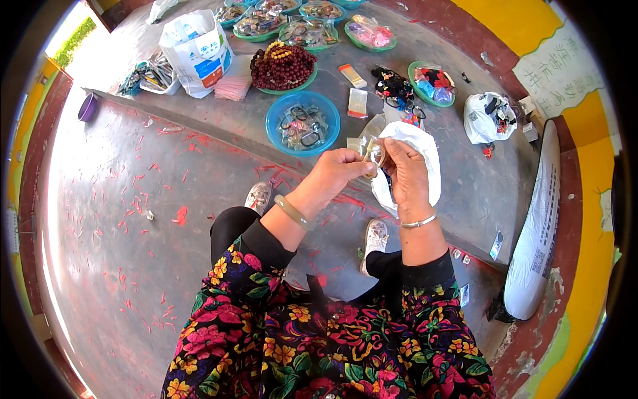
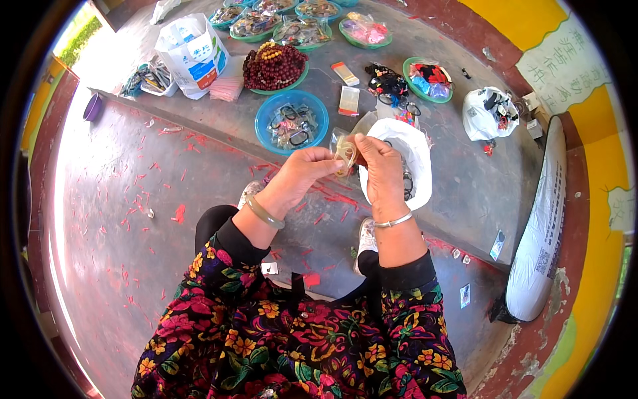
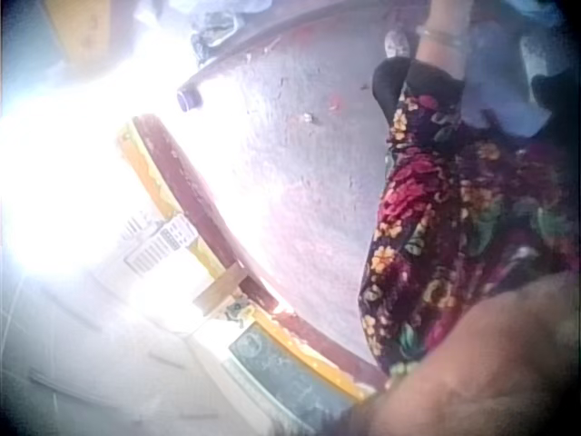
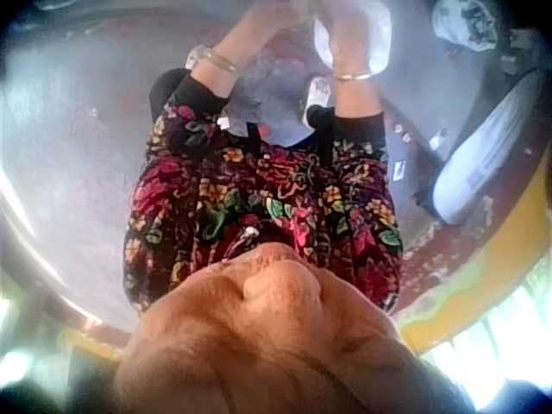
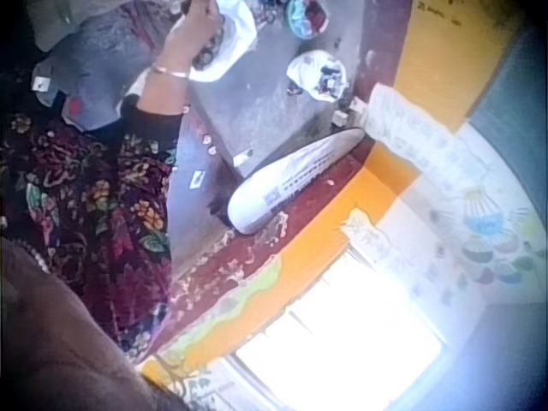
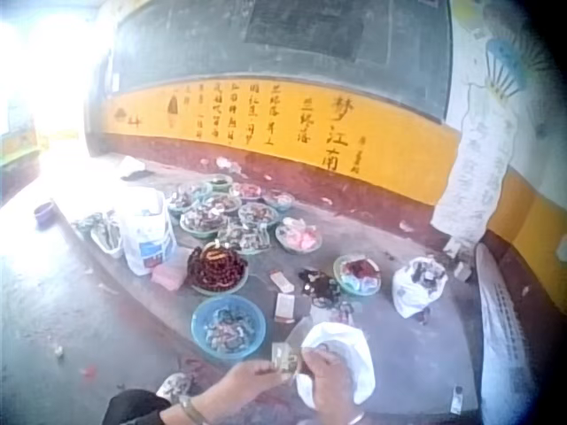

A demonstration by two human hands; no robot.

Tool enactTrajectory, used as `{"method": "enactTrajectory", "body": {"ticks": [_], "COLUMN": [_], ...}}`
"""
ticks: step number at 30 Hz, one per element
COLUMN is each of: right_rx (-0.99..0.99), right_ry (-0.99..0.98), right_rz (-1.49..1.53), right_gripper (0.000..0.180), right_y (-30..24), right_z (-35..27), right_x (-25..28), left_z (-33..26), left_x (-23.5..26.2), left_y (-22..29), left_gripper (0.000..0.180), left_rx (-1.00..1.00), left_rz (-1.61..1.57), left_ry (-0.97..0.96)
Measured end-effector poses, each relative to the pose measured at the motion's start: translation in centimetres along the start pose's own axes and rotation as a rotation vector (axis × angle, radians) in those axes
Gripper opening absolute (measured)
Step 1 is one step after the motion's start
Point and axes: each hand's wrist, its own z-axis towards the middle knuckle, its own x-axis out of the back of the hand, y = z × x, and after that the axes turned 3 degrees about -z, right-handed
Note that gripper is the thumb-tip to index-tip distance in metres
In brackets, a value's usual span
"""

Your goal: The person sits on the floor and wraps small plastic bags around hair ties. They pick up a hair tie, place it in a bag, and fold the bag to secure it, repeating this process for multiple items.

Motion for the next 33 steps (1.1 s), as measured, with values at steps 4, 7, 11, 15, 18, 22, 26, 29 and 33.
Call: {"method": "enactTrajectory", "body": {"ticks": [4,7,11,15,18,22,26,29,33], "right_rx": [-0.020,-0.006,-0.002,0.011,0.029,0.005,-0.087,-0.059,-0.075], "right_ry": [0.022,-0.021,-0.016,-0.068,-0.085,-0.080,-0.199,-0.237,-0.220], "right_rz": [-0.011,-0.043,-0.064,-0.149,-0.166,-0.159,-0.240,-0.365,-0.315], "right_gripper": [0.020,0.017,0.015,0.016,0.017,0.018,0.017,0.015,0.013], "right_y": [-0.8,-0.5,-0.4,-0.2,-0.1,-0.9,-0.9,0.2,0.4], "right_z": [-0.5,-0.4,-0.4,-0.4,-0.3,-0.7,-0.7,-0.5,0.0], "right_x": [-0.7,-0.5,-0.5,-0.4,-0.4,-1.3,-1.4,-0.9,-0.5], "left_z": [0.0,-0.1,-0.1,-0.3,-0.1,-0.2,0.1,-0.2,-0.2], "left_x": [-0.1,-0.3,-0.3,-0.3,0.1,0.2,1.2,1.5,2.3], "left_y": [0.0,0.2,0.5,1.1,0.5,0.7,0.7,1.1,1.9], "left_gripper": [0.017,0.017,0.017,0.017,0.017,0.018,0.019,0.021,0.025], "left_rx": [-0.011,-0.021,-0.052,-0.061,-0.085,-0.097,-0.148,-0.142,-0.171], "left_rz": [-0.090,-0.108,-0.099,-0.134,-0.118,-0.138,-0.267,-0.246,-0.291], "left_ry": [0.050,0.067,0.101,0.155,0.183,0.244,0.293,0.260,0.379]}}
